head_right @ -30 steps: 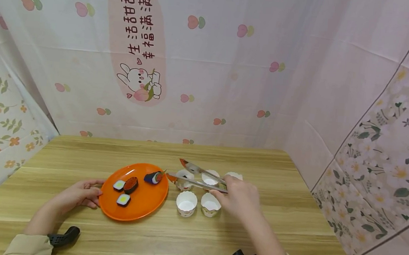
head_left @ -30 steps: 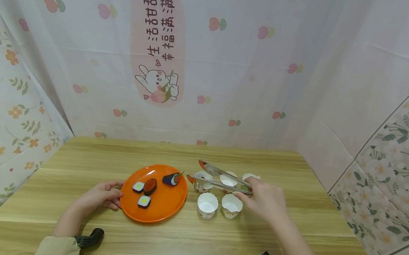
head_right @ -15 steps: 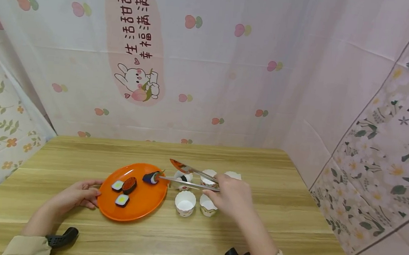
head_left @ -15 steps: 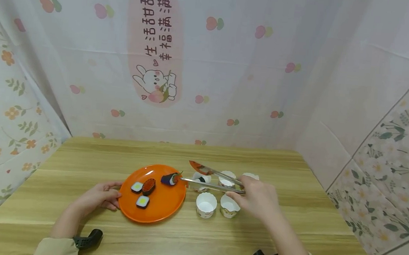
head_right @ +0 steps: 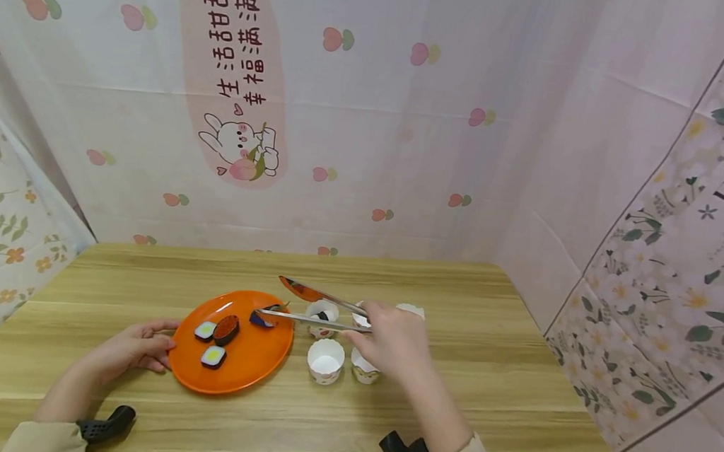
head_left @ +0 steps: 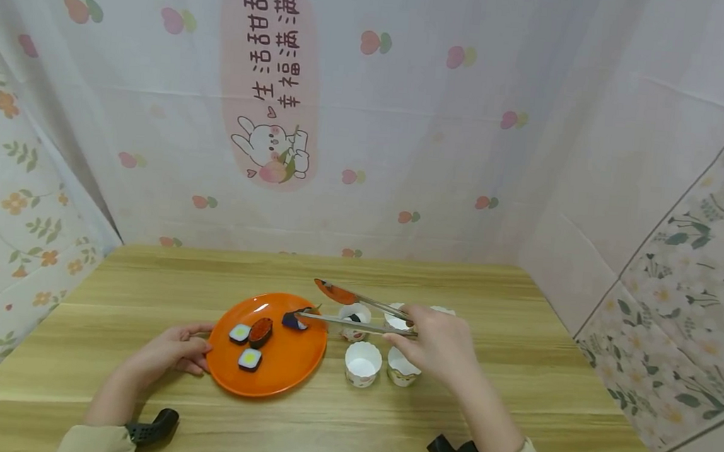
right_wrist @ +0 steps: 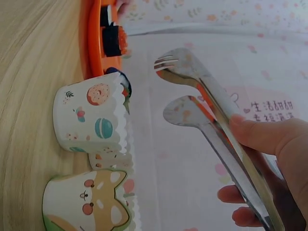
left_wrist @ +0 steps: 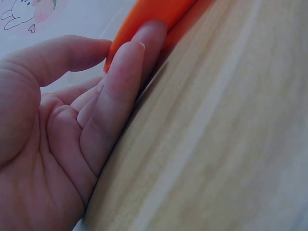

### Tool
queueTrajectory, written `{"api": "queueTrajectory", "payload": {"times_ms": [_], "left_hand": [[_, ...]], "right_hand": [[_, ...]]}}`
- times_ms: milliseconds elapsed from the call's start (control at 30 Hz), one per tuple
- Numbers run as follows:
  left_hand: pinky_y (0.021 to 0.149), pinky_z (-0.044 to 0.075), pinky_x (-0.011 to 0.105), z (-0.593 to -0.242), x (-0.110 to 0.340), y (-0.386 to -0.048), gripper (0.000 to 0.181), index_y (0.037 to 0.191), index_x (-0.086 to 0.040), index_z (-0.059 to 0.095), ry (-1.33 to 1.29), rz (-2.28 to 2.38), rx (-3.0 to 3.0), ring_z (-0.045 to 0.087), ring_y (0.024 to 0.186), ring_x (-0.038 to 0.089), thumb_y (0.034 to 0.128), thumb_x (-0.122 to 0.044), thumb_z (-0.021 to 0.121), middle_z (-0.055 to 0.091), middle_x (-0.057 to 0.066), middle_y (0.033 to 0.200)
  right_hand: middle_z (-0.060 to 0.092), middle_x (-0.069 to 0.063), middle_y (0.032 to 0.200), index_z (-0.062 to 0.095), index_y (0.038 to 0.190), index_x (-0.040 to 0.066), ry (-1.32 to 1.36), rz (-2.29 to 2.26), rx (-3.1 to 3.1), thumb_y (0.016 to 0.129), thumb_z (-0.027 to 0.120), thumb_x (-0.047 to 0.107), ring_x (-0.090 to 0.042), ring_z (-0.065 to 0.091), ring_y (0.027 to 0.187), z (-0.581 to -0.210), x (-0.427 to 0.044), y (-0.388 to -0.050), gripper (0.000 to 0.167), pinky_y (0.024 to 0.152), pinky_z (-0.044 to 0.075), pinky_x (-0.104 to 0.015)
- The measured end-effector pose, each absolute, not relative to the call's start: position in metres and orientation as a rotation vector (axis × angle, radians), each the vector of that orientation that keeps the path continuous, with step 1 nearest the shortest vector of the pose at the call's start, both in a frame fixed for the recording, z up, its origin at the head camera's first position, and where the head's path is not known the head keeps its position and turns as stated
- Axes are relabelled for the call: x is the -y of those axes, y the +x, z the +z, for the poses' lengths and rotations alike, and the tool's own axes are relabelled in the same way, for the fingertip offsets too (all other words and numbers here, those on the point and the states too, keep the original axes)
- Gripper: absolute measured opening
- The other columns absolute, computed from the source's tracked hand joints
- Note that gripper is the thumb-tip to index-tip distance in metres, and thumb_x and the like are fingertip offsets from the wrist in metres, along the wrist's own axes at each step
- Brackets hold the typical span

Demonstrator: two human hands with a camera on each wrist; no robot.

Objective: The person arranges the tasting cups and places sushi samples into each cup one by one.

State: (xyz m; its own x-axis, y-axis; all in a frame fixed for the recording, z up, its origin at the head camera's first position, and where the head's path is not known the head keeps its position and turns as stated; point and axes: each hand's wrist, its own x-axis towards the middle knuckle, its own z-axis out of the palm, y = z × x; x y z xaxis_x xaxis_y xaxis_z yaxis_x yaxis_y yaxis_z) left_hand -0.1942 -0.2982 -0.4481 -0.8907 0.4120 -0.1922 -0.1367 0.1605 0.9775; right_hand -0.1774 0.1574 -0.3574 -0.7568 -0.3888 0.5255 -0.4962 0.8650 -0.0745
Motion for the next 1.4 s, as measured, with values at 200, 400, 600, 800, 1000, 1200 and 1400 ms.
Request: {"api": "queueTrajectory", "payload": {"times_ms": [200,400,600,800,1000,1200,1400], "left_hand": [[0.068,0.056,0.032,-0.449,0.298,-0.194,0.066,0.142,0.021,0.010,0.272,1.781,-2.031,0.066,0.076,0.020,0.0975,-0.008,0.050,0.066,0.017,0.093],[0.068,0.057,0.032,-0.449,0.298,-0.195,0.066,0.141,0.021,0.011,0.274,1.773,-2.038,0.066,0.076,0.020,0.0970,-0.007,0.050,0.066,0.016,0.092],[0.068,0.057,0.031,-0.451,0.298,-0.196,0.065,0.140,0.022,0.012,0.277,1.766,-2.044,0.066,0.076,0.020,0.0968,-0.007,0.050,0.066,0.016,0.091],[0.068,0.057,0.032,-0.451,0.299,-0.195,0.065,0.141,0.022,0.012,0.276,1.767,-2.046,0.066,0.076,0.020,0.0968,-0.007,0.050,0.066,0.016,0.091],[0.068,0.057,0.033,-0.451,0.299,-0.195,0.063,0.140,0.022,0.014,0.285,1.774,-2.044,0.066,0.076,0.020,0.0968,-0.007,0.050,0.066,0.016,0.091],[0.067,0.057,0.032,-0.452,0.298,-0.194,0.062,0.140,0.022,0.015,0.293,1.775,-2.045,0.066,0.076,0.020,0.0967,-0.006,0.050,0.066,0.017,0.091],[0.068,0.057,0.032,-0.452,0.298,-0.194,0.063,0.140,0.022,0.014,0.283,1.770,-2.050,0.066,0.076,0.020,0.0964,-0.006,0.050,0.066,0.016,0.091]], "right_hand": [[0.064,0.006,0.070,0.069,0.094,0.013,0.649,0.297,2.525,0.071,0.081,0.046,-0.007,0.052,0.051,-0.357,-0.149,-0.181,0.041,0.042,0.036,-0.024],[0.067,0.004,0.073,0.070,0.098,0.012,0.648,0.290,2.587,0.074,0.079,0.048,-0.009,0.055,0.053,-0.359,-0.140,-0.186,0.045,0.042,0.036,-0.022],[0.061,0.007,0.067,0.070,0.098,0.012,0.646,0.323,2.593,0.074,0.079,0.047,-0.007,0.048,0.050,-0.360,-0.132,-0.188,0.043,0.041,0.033,-0.023],[0.051,0.012,0.060,0.070,0.095,0.012,0.640,0.352,2.618,0.073,0.078,0.053,-0.006,0.037,0.045,-0.364,-0.124,-0.191,0.047,0.039,0.027,-0.023],[0.043,0.011,0.056,0.070,0.091,0.012,0.623,0.352,2.673,0.074,0.078,0.050,-0.008,0.036,0.045,-0.369,-0.119,-0.195,0.042,0.039,0.025,-0.024],[0.041,0.010,0.054,0.069,0.088,0.012,0.626,0.321,2.678,0.074,0.078,0.050,-0.009,0.035,0.045,-0.374,-0.117,-0.197,0.041,0.039,0.023,-0.024],[0.043,0.011,0.056,0.069,0.087,0.012,0.634,0.296,2.654,0.072,0.079,0.049,-0.008,0.037,0.046,-0.377,-0.116,-0.197,0.042,0.038,0.027,-0.023]]}}
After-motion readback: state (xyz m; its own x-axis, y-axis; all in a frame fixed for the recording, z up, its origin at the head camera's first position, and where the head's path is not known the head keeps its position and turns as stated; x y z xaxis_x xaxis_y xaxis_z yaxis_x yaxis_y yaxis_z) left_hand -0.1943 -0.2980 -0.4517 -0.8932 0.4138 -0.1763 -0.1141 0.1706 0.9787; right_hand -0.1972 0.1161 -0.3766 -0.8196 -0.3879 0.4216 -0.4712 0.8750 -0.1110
